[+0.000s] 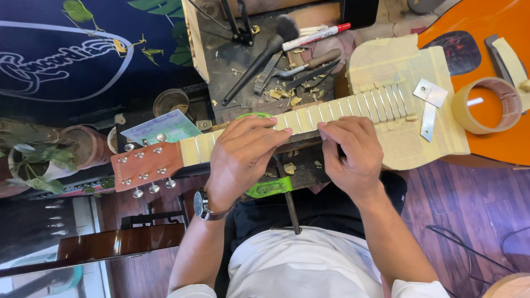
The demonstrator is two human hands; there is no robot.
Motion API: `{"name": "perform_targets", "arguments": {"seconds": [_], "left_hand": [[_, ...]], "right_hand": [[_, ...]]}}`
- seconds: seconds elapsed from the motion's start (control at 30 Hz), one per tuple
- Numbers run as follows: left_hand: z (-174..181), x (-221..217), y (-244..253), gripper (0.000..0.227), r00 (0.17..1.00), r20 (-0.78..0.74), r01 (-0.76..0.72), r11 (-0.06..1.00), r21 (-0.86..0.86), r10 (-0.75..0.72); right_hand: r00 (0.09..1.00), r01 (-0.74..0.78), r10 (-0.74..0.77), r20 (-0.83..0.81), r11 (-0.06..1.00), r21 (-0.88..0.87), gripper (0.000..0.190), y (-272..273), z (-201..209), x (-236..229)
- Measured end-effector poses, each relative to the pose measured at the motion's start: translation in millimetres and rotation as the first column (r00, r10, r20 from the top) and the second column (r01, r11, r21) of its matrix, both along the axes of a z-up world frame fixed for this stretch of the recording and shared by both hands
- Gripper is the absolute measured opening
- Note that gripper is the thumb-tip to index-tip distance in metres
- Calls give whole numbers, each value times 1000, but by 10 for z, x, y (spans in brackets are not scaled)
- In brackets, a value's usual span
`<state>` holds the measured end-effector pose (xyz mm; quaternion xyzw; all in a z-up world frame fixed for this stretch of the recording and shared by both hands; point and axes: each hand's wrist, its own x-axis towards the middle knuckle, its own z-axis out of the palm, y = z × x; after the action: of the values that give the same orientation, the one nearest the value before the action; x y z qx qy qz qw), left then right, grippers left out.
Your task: The person installs metal frets onto a guitar neck by hand, pressing each fret into its slot and checking alignment. They use a red marker to mark positions on the fretboard and a metal ruler to measure spacing between frets.
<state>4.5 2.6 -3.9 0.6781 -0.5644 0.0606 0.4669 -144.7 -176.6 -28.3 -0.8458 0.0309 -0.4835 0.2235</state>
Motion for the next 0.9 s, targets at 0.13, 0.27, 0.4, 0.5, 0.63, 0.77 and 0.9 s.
{"name": "perform_targets", "arguments": {"seconds": [0.13,0.27,0.4,0.5,0.63,0.77,0.9], "left_hand": [[-5,11,-2,23,1000,-2,6,1000,5,-6],[-14,16,6,25,1000,0,14,1000,5,-14],[-11,4,10,28,1000,14,15,1000,4,-15],[-6,16,14,28,1000,21,21,1000,13,-21],[-38,30,8,26,999,40,27,1000,6,-27],[-27,24,2,25,999,38,22,1000,4,-22],[-31,19,11,28,998,47,29,1000,5,-29]], "right_hand": [[1000,18,-18,-18,999,-28,22,-20,-50,-18],[1000,17,-18,-20,999,-49,24,-8,-42,-27],[999,9,-11,-41,999,-40,29,-4,-25,-50],[998,6,-6,-55,1000,-6,30,14,-31,-70],[999,3,-1,-33,999,39,31,36,-58,-70],[1000,23,-23,-16,999,25,30,40,-119,-54],[999,41,-41,-4,999,15,30,61,-136,-49]]}}
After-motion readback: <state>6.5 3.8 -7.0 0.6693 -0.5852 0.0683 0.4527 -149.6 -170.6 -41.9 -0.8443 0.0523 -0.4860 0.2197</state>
